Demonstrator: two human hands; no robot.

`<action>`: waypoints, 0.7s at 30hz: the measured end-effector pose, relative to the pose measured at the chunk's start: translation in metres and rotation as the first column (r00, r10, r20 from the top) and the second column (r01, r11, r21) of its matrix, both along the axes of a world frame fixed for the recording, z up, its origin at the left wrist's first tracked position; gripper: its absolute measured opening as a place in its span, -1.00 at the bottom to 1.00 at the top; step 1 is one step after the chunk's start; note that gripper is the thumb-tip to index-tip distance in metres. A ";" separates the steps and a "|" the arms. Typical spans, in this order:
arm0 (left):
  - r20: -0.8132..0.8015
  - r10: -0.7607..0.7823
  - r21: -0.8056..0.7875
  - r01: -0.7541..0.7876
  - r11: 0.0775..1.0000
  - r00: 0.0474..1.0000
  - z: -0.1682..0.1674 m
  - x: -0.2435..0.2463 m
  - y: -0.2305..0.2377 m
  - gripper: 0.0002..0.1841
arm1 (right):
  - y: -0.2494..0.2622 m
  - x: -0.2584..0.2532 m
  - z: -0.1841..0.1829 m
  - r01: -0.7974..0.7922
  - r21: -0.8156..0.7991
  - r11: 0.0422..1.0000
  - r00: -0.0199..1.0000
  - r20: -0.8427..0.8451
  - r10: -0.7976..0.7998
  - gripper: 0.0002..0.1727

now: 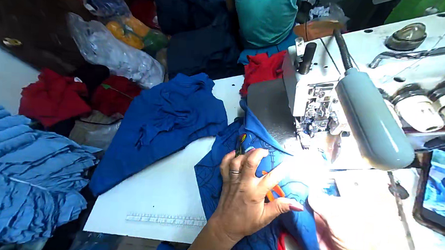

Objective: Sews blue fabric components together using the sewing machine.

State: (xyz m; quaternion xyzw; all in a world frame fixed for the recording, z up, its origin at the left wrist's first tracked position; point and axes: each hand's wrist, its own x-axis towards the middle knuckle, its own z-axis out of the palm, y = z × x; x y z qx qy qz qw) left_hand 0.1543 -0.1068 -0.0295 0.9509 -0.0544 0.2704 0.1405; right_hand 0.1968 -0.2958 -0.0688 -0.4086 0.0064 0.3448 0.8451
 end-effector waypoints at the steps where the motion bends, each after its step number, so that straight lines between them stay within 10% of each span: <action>1: 0.002 0.014 0.015 -0.014 1.000 1.000 0.000 0.002 -0.002 -0.33 | 0.002 0.002 0.002 -0.037 0.023 0.999 0.999 0.010 0.036 -0.84; 10: -0.016 -0.183 -0.091 0.181 0.979 0.983 -0.006 0.023 0.021 -0.34 | -0.012 0.039 0.025 0.274 -0.092 0.957 0.887 0.408 -0.215 -0.86; 17: -0.011 -0.137 -0.008 0.137 0.991 0.990 0.000 0.031 0.027 -0.54 | -0.018 0.022 -0.002 -0.084 -0.355 0.931 0.921 0.329 0.209 -0.90; 21: 0.086 -0.107 0.004 0.107 0.994 0.991 -0.009 0.022 0.007 -0.68 | -0.013 0.027 0.008 -0.011 -0.180 0.984 0.939 0.336 0.072 -0.93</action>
